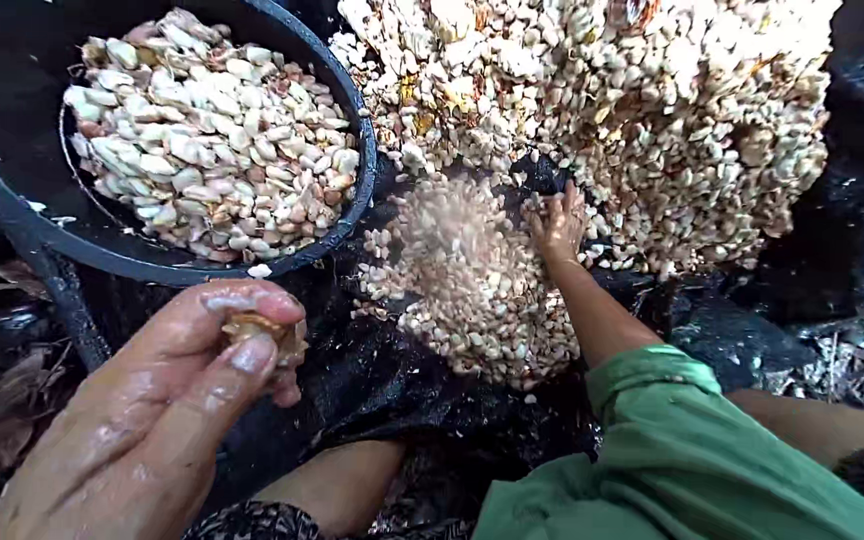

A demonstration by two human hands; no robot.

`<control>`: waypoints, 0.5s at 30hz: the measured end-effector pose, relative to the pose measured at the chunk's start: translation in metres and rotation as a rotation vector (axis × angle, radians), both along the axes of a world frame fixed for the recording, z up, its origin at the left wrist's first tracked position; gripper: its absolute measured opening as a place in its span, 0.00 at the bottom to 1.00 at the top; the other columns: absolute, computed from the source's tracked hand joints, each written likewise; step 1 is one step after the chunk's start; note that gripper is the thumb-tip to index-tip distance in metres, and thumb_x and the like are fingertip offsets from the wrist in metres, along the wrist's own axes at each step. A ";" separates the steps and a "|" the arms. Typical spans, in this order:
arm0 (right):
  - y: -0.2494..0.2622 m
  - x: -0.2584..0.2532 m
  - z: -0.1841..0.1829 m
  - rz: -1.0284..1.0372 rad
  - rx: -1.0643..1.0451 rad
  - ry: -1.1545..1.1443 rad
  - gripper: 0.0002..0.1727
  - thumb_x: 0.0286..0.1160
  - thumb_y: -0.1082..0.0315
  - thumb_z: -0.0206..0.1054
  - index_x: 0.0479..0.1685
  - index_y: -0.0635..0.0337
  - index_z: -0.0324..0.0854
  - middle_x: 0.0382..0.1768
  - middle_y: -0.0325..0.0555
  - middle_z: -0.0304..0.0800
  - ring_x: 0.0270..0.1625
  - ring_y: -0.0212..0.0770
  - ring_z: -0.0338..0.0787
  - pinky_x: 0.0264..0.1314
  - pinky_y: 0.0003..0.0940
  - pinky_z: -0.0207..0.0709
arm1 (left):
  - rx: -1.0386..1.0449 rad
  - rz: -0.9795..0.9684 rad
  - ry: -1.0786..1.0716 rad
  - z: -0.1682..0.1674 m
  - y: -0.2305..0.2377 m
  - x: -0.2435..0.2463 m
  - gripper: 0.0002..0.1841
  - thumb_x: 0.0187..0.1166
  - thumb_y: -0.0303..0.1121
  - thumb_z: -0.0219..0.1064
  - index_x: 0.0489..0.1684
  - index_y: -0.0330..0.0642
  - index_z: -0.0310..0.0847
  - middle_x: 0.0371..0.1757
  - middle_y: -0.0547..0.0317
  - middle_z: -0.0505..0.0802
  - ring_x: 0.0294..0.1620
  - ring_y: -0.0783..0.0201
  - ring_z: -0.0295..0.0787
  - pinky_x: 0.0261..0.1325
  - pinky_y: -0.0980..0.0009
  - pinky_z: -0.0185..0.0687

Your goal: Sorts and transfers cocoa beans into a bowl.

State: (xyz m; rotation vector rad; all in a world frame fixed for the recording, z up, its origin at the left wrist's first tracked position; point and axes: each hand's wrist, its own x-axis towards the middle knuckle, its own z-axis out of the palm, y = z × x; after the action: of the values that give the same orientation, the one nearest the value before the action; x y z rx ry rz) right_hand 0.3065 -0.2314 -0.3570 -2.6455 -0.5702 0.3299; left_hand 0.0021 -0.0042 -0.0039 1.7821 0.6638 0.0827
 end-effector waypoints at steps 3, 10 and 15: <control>-0.021 -0.065 0.016 0.110 -0.058 0.099 0.29 0.88 0.54 0.54 0.85 0.52 0.71 0.88 0.59 0.63 0.89 0.63 0.64 0.86 0.71 0.55 | 0.033 0.000 -0.033 0.002 -0.006 0.010 0.10 0.79 0.44 0.69 0.54 0.65 0.81 0.38 0.76 0.88 0.30 0.75 0.86 0.34 0.79 0.87; 0.048 -0.038 0.102 0.558 -0.198 0.503 0.28 0.87 0.52 0.60 0.79 0.60 0.76 0.77 0.65 0.77 0.78 0.66 0.78 0.79 0.68 0.68 | 0.049 -0.122 -0.103 0.011 -0.038 0.023 0.09 0.84 0.41 0.63 0.55 0.52 0.80 0.39 0.73 0.87 0.32 0.80 0.84 0.35 0.81 0.84; 0.114 -0.017 0.070 0.665 -0.133 0.437 0.41 0.81 0.45 0.66 0.92 0.49 0.61 0.95 0.58 0.47 0.94 0.68 0.48 0.86 0.78 0.48 | 0.218 -0.310 0.015 0.014 -0.041 0.032 0.15 0.85 0.30 0.58 0.61 0.31 0.80 0.39 0.48 0.90 0.33 0.60 0.86 0.40 0.60 0.84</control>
State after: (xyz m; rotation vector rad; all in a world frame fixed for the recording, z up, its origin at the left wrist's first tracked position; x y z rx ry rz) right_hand 0.2899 -0.1174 -0.2871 -2.3063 -1.2868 1.1330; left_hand 0.0346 -0.0453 0.0096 2.0781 0.3931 -0.0717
